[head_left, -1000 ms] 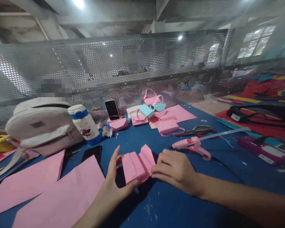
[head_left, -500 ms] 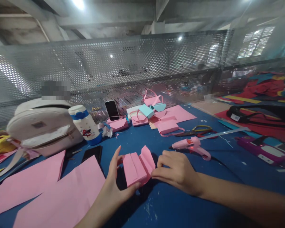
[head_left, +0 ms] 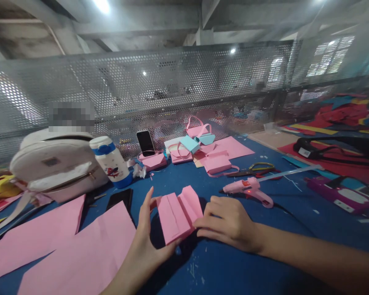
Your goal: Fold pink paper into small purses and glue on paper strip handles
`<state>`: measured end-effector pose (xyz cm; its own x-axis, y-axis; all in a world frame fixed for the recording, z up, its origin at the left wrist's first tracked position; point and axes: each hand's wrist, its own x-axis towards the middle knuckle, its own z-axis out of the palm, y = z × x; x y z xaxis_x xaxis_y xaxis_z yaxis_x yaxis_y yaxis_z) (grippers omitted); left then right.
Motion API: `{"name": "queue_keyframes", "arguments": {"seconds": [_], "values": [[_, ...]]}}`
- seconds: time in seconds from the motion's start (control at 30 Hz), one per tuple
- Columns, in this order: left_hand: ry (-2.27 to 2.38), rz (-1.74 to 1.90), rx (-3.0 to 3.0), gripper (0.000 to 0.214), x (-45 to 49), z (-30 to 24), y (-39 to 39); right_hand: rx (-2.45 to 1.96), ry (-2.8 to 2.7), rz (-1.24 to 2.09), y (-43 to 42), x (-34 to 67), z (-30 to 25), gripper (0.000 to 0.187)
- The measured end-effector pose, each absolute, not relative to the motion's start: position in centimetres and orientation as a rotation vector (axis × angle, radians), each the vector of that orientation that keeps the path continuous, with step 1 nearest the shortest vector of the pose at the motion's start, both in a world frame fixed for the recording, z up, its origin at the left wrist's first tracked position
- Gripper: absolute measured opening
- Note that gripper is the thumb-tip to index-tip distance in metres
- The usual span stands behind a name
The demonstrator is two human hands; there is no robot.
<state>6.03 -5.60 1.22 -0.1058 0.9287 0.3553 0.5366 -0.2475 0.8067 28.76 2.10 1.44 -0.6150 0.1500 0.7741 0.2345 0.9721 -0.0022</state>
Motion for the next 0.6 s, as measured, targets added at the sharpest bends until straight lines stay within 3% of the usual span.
{"name": "queue_keyframes", "arguments": {"seconds": [0.17,0.6], "values": [[1.652,1.353,1.863,0.099,5.78,1.23,-5.66,-0.33,-2.233,0.037,2.1,28.77,1.45,0.022],[1.571,1.3,1.792,0.099,5.85,0.43,-6.22,-0.249,-2.231,-0.252,1.95,28.35,1.55,0.025]]}}
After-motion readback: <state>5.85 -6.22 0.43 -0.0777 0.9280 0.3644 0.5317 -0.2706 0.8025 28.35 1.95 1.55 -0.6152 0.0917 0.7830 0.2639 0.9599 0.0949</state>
